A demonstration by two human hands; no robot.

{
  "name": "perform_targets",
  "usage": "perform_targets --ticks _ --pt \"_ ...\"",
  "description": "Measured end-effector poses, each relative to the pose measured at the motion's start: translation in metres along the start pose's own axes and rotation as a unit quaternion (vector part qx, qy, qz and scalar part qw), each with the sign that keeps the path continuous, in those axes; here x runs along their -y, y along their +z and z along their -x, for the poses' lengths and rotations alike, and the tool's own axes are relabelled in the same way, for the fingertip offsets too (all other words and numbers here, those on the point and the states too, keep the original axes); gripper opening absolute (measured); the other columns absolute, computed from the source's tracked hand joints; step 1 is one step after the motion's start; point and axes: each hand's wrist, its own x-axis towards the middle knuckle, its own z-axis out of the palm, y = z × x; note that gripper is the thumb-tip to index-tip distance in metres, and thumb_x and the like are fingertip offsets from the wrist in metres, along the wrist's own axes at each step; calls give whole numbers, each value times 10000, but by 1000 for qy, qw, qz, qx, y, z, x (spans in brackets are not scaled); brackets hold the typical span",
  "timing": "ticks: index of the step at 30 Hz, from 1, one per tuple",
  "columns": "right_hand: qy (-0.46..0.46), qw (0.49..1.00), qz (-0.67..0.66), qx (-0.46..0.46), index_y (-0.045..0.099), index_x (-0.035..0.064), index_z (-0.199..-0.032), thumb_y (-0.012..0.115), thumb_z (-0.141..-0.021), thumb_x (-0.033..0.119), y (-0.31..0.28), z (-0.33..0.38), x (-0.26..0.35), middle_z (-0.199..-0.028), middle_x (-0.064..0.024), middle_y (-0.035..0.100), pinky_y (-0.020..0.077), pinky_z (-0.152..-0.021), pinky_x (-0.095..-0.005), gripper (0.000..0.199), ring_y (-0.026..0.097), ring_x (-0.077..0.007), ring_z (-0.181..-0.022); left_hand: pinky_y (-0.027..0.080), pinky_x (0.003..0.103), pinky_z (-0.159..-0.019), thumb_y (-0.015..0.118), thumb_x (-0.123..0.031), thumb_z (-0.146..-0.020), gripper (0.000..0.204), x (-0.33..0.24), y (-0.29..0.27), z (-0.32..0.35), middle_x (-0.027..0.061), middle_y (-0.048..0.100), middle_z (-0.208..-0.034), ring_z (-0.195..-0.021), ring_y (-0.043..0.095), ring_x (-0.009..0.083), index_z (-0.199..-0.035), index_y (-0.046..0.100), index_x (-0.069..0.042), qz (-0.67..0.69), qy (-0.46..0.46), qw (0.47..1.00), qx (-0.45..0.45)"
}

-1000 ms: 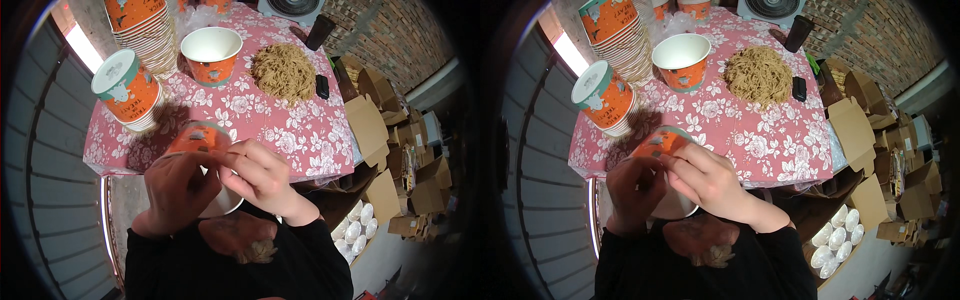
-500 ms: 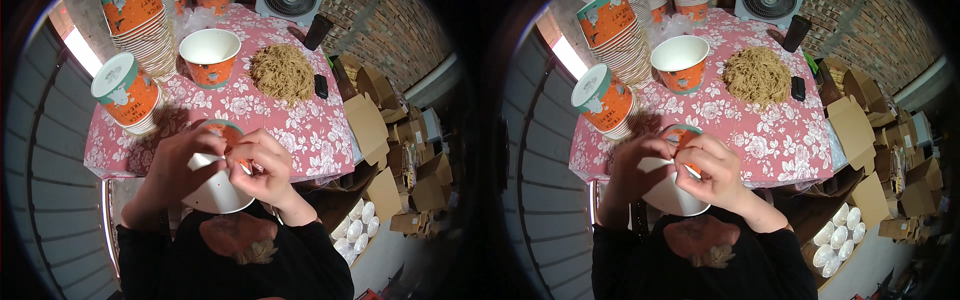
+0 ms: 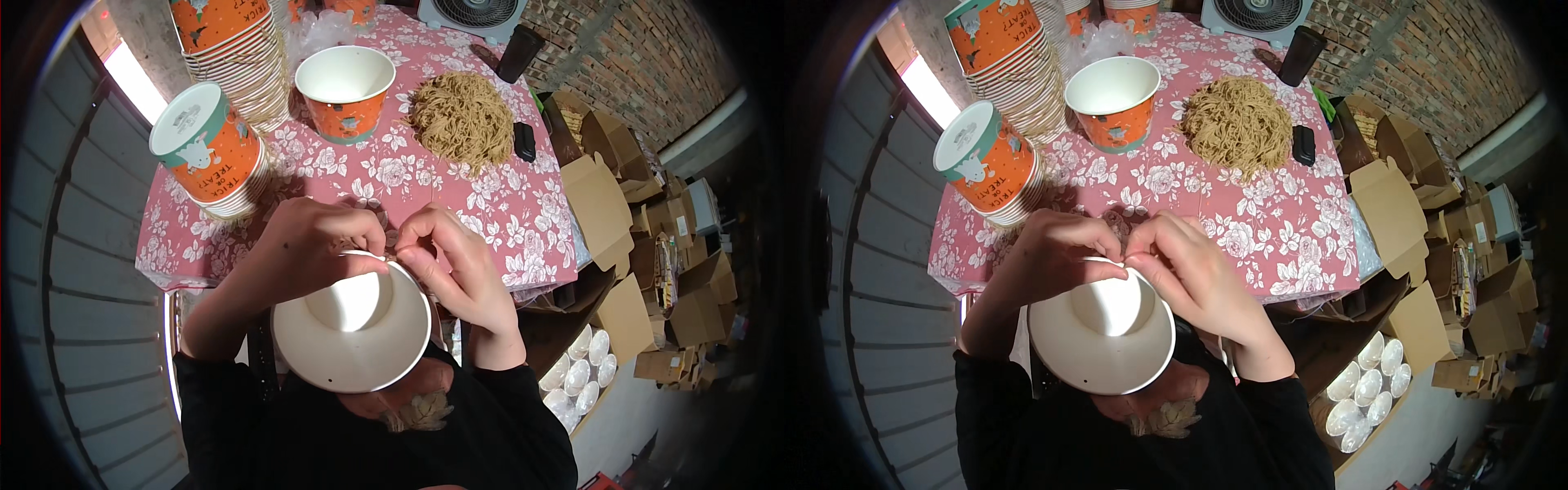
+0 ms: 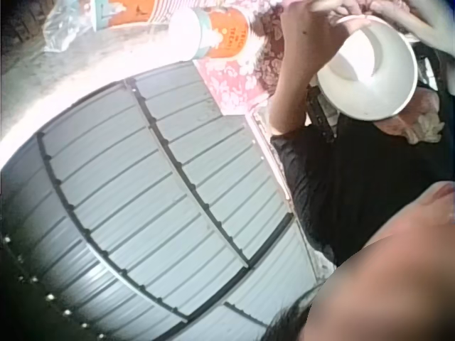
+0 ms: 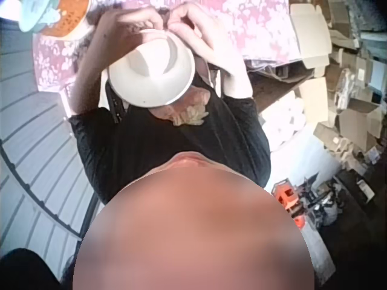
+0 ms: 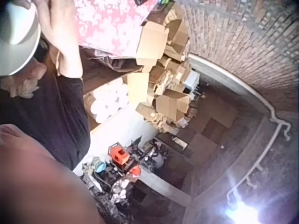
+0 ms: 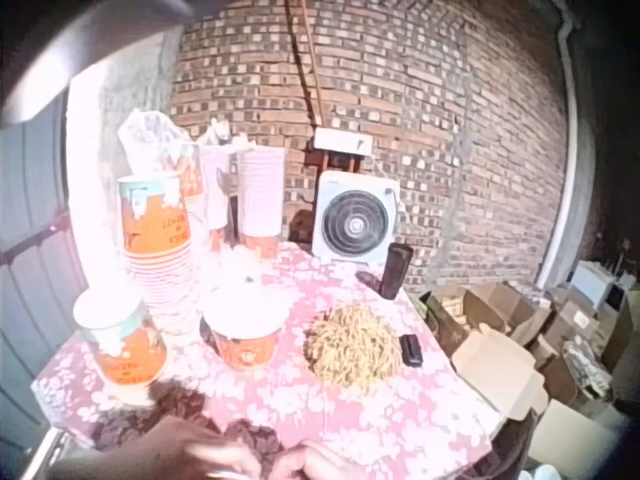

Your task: Attaching elastic strings to paper buckets for packaging.

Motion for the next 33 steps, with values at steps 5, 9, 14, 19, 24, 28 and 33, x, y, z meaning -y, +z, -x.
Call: perform_targets --ticks 5,9,14,19,24,28,33 --pt "18 998 -30 -48 646 15 -1117 671 -982 127 -4 4 -11 -962 -103 608 491 -773 -337 177 622 -229 -907 537 307 -638 853 -172 -797 186 5 1 2 75 723 -789 -711 729 185 -879 720 -71 81 -87 993 4" --pt "-6 1000 14 -14 695 28 -1142 733 -939 104 -3 2 -7 -964 -92 606 506 -751 -325 221 637 -220 -880 536 308 -641 857 -173 -795 200 8 3 0 66 720 -782 -708 726 187 -886 714 -68 71 -62 996 -4" --pt "-26 999 20 3 739 39 -1080 760 -905 81 0 0 -8 -978 -93 604 524 -737 -326 181 654 -225 -896 541 309 -658 874 -177 -783 231 12 7 -3 61 723 -799 -722 728 194 -891 705 -63 80 -44 996 -7" --pt "-91 994 62 -5 772 25 -959 787 -870 59 1 -2 -3 -994 -79 584 492 -709 -316 97 612 -181 -841 557 289 -672 869 -111 -793 201 20 6 -2 36 725 -815 -730 709 141 -894 709 -45 147 -28 988 26" --pt "-100 995 -5 -7 748 1 -948 771 -884 65 -8 3 0 -1060 -117 556 489 -765 -324 93 600 -215 -931 566 260 -681 847 -64 -820 160 22 3 -2 15 725 -843 -756 684 93 -904 716 -26 180 -37 981 55" --pt "-52 998 -35 19 730 4 -1008 742 -928 70 -18 14 -3 -1093 -115 569 507 -785 -327 105 620 -228 -960 573 282 -718 833 -72 -830 178 22 6 0 27 741 -922 -804 709 122 -966 720 -51 192 -63 977 75" --pt "-81 995 25 -50 728 -9 -992 736 -919 41 -25 17 -3 -1049 -118 608 513 -747 -317 88 643 -221 -893 579 315 -753 872 -83 -768 281 18 5 -2 29 769 -982 -859 725 177 -1018 745 -66 140 -11 988 69"
